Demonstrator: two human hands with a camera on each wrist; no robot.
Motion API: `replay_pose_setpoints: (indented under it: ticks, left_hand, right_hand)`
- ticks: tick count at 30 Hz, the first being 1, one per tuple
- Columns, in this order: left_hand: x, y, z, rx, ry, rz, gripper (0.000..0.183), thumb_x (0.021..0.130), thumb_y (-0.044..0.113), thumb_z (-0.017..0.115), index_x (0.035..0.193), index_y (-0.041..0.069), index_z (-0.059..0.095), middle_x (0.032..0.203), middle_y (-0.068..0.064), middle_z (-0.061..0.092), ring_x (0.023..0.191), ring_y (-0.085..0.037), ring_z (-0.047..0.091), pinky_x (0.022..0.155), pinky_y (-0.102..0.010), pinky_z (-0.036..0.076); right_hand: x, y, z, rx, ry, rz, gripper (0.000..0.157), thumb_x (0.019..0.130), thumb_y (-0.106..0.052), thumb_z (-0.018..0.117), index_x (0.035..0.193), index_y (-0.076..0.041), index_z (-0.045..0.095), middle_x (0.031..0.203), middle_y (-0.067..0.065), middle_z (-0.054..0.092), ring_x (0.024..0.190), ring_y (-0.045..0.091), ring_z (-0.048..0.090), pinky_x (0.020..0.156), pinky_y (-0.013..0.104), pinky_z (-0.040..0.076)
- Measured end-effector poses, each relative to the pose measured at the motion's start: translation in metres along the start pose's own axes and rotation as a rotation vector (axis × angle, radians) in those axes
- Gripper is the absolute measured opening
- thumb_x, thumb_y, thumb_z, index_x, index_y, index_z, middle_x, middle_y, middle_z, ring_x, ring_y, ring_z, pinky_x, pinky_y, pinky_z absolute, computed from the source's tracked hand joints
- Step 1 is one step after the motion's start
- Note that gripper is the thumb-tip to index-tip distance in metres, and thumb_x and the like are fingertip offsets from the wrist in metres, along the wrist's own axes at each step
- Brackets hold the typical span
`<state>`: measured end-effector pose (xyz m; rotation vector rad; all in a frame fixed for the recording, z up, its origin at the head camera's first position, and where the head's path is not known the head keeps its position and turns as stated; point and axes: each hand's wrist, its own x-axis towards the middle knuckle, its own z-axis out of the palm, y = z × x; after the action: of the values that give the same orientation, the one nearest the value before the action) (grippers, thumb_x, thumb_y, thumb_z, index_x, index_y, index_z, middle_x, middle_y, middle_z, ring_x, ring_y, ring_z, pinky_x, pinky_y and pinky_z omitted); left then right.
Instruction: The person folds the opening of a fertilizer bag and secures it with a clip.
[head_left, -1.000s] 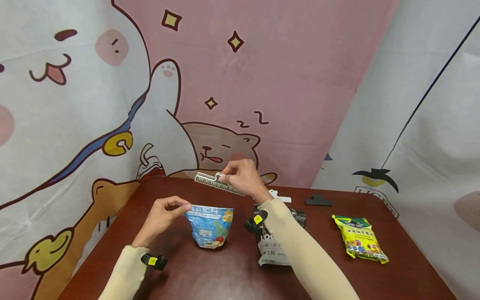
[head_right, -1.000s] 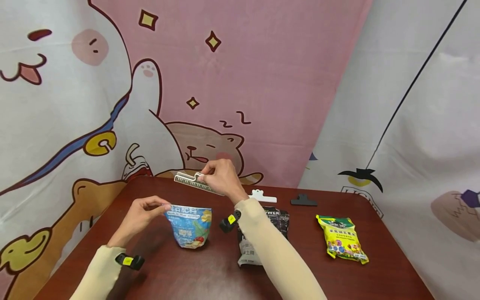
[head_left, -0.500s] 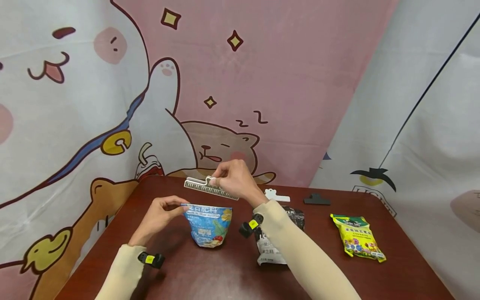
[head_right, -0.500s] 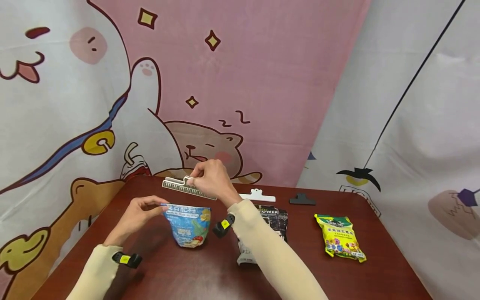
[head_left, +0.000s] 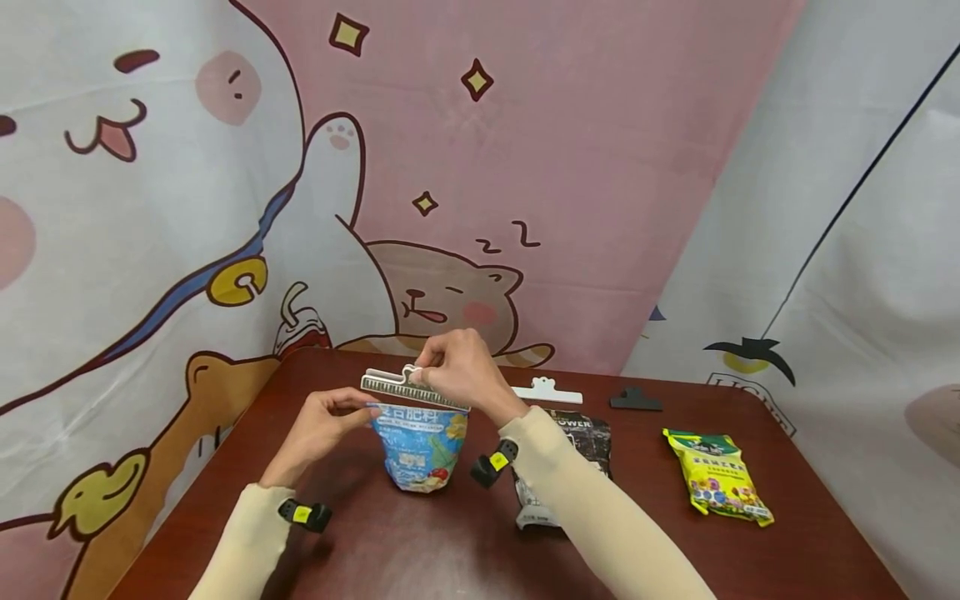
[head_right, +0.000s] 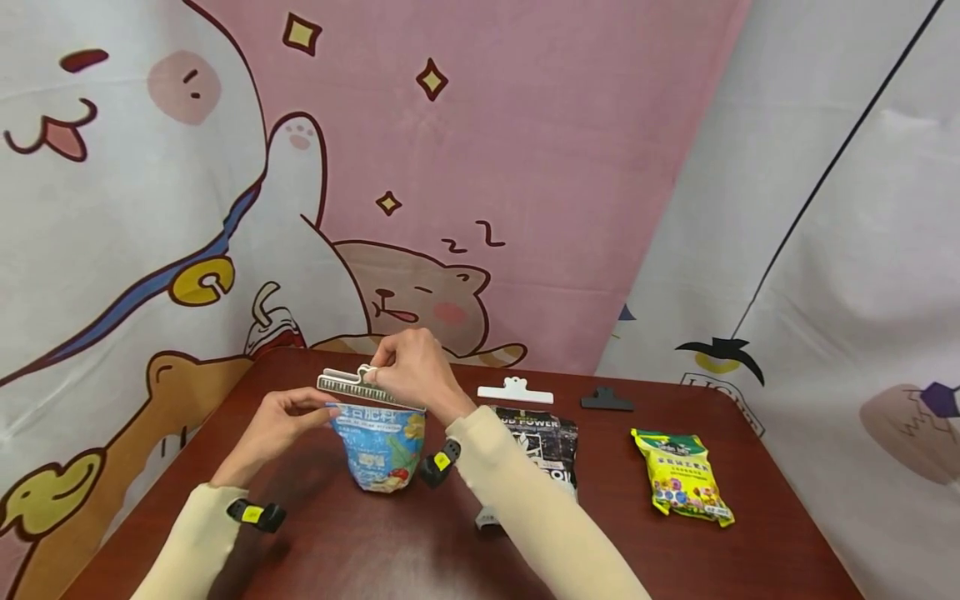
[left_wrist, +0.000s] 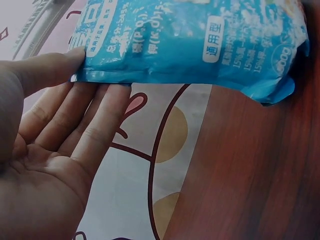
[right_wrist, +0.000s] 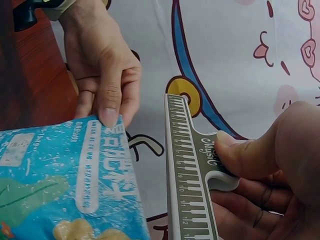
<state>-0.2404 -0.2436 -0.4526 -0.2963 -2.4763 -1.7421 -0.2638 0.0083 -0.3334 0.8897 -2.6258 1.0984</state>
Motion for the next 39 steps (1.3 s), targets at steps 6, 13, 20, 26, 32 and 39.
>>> replay_pose_setpoints:
  ticks: [6,13,20,26,32,39]
  left_hand:
    - [0.001,0.001,-0.001,-0.037,-0.001,0.016,0.019,0.09,0.017,0.08,0.104,0.005,0.078,0.099,-0.013,0.078,0.088,-0.039,0.075,0.081,-0.035,0.062]
    - [0.001,-0.001,-0.003,-0.056,-0.006,0.005,0.023,0.089,0.02,0.081,0.103,0.003,0.076,0.097,-0.01,0.079,0.085,-0.029,0.077,0.083,-0.039,0.063]
    - [0.002,-0.002,-0.005,-0.094,-0.032,0.004,0.022,0.09,0.008,0.079,0.107,-0.003,0.071,0.104,-0.02,0.076,0.085,-0.027,0.077,0.081,-0.043,0.063]
    - [0.002,-0.003,-0.007,-0.112,-0.075,-0.015,0.018,0.093,0.002,0.073,0.109,-0.005,0.068,0.106,-0.022,0.075,0.091,-0.036,0.076,0.084,-0.049,0.061]
    - [0.003,-0.003,-0.008,-0.15,-0.078,-0.032,0.017,0.093,0.001,0.072,0.107,-0.007,0.067,0.106,-0.022,0.075,0.09,-0.026,0.078,0.086,-0.052,0.059]
    - [0.002,0.0,-0.007,-0.163,-0.062,-0.033,0.015,0.093,-0.001,0.071,0.106,-0.008,0.066,0.106,-0.02,0.075,0.087,-0.02,0.078,0.086,-0.053,0.059]
  right_hand:
    - [-0.002,-0.001,0.007,-0.041,-0.02,-0.011,0.011,0.083,-0.022,0.082,0.074,-0.018,0.077,0.063,-0.009,0.069,0.052,0.007,0.055,0.05,0.023,0.042]
    - [-0.003,-0.004,0.014,-0.095,-0.031,-0.005,0.013,0.082,-0.023,0.083,0.072,-0.017,0.077,0.059,-0.011,0.065,0.05,0.005,0.049,0.048,0.022,0.037]
    - [-0.002,-0.003,0.02,-0.168,-0.023,-0.053,0.013,0.082,-0.023,0.083,0.071,-0.017,0.077,0.057,-0.011,0.065,0.051,0.004,0.05,0.048,0.022,0.037]
    - [-0.001,-0.001,0.022,-0.181,-0.024,-0.078,0.015,0.082,-0.024,0.082,0.07,-0.017,0.077,0.058,-0.011,0.065,0.05,0.004,0.05,0.047,0.021,0.035]
    - [-0.001,0.0,0.023,-0.221,-0.023,-0.078,0.017,0.082,-0.025,0.083,0.068,-0.018,0.076,0.059,-0.011,0.066,0.052,0.004,0.049,0.049,0.021,0.035]
    - [-0.001,0.002,0.024,-0.229,-0.029,-0.074,0.016,0.081,-0.022,0.081,0.067,-0.017,0.075,0.059,-0.01,0.066,0.052,0.005,0.048,0.048,0.021,0.033]
